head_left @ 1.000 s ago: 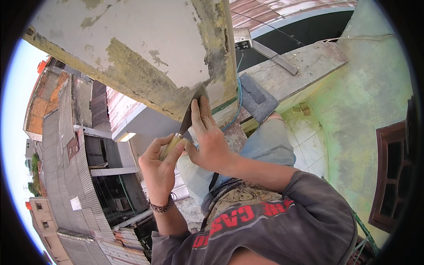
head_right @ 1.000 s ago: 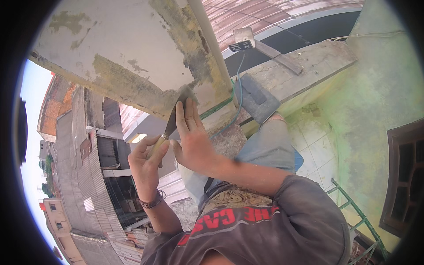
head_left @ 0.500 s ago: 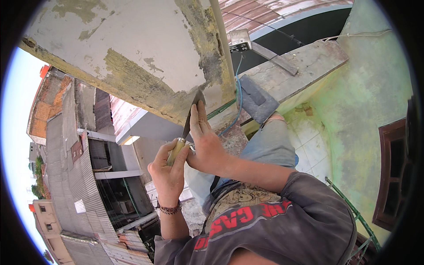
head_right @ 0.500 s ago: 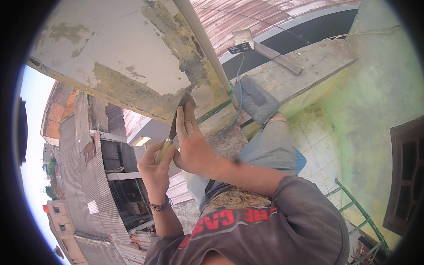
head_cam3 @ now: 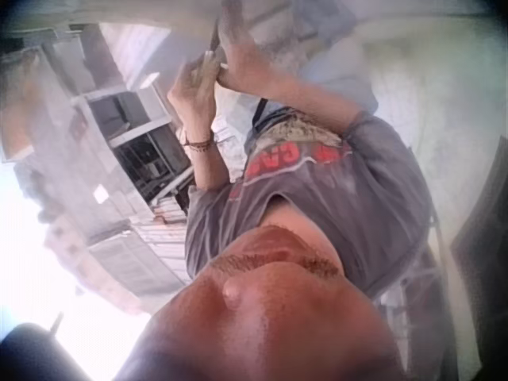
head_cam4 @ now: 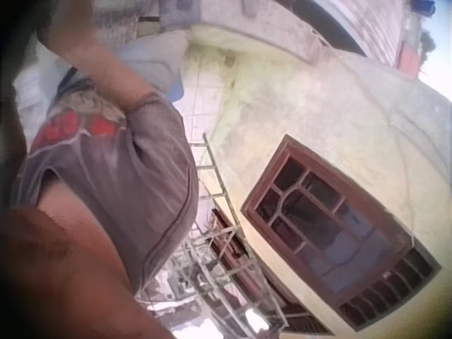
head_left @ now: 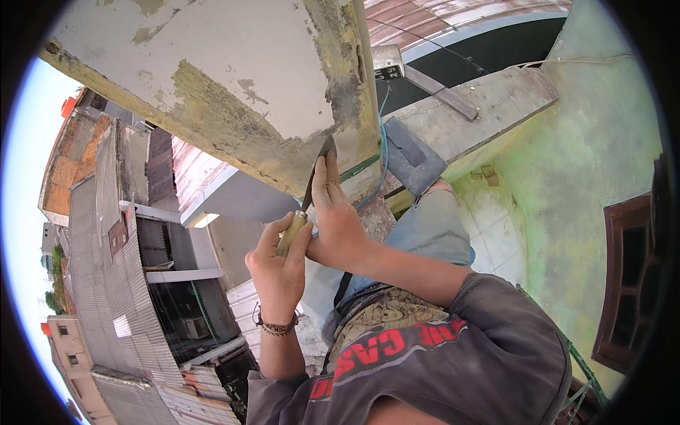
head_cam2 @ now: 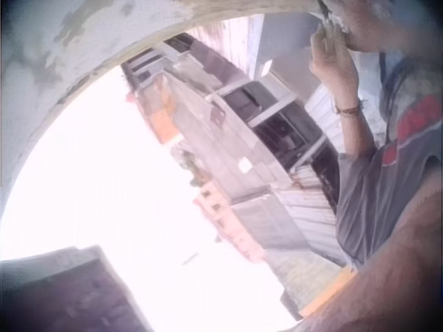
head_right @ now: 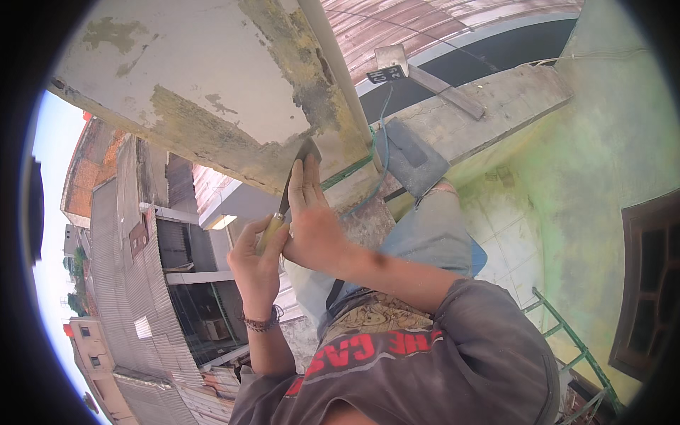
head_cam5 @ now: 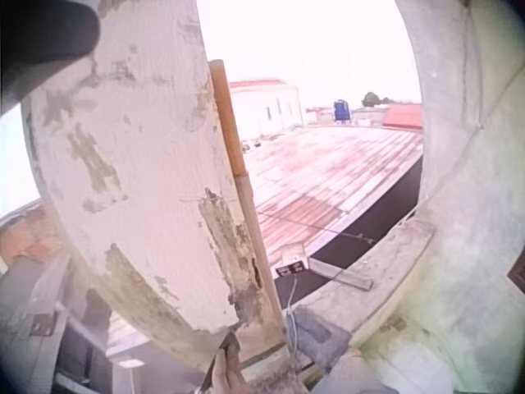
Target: The person scrapes a vertical concrete pillar using a hand scraper, removing loose paint and surface material. The person works on the upper section of the pillar while standing on a scaffold, repeatedly scraping and occasionally wiping the tool.
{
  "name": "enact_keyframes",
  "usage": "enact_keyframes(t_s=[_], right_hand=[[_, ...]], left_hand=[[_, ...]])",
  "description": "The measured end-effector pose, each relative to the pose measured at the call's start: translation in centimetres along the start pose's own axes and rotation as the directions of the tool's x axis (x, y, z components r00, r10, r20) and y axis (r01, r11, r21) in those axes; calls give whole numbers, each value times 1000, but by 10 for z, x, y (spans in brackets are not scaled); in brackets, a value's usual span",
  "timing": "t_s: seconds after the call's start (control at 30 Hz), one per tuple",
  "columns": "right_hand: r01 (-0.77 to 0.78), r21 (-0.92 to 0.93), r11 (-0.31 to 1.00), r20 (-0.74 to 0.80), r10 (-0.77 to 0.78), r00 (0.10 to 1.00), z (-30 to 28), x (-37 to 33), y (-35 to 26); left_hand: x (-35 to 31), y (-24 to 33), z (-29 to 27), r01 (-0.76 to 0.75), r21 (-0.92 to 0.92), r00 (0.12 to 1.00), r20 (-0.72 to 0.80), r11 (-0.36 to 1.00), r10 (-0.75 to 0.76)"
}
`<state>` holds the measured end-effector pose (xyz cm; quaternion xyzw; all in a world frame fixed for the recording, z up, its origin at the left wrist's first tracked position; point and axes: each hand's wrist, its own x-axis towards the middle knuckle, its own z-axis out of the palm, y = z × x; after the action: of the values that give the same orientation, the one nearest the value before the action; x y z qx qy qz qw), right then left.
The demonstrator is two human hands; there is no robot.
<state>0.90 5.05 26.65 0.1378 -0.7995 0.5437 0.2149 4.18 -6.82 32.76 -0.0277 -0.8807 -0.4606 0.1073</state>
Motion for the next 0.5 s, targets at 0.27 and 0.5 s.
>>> enact_keyframes(t_s=[0.27, 0.5], right_hand=[[-55, -16, 998, -2, 55, 999, -11, 1, 4], [-31, -14, 999, 2, 31, 1000, -12, 0, 8]], left_hand=[[9, 10, 14, -17, 22, 999, 52, 1000, 16], [2, 9, 12, 37, 37, 999, 25, 999, -37]])
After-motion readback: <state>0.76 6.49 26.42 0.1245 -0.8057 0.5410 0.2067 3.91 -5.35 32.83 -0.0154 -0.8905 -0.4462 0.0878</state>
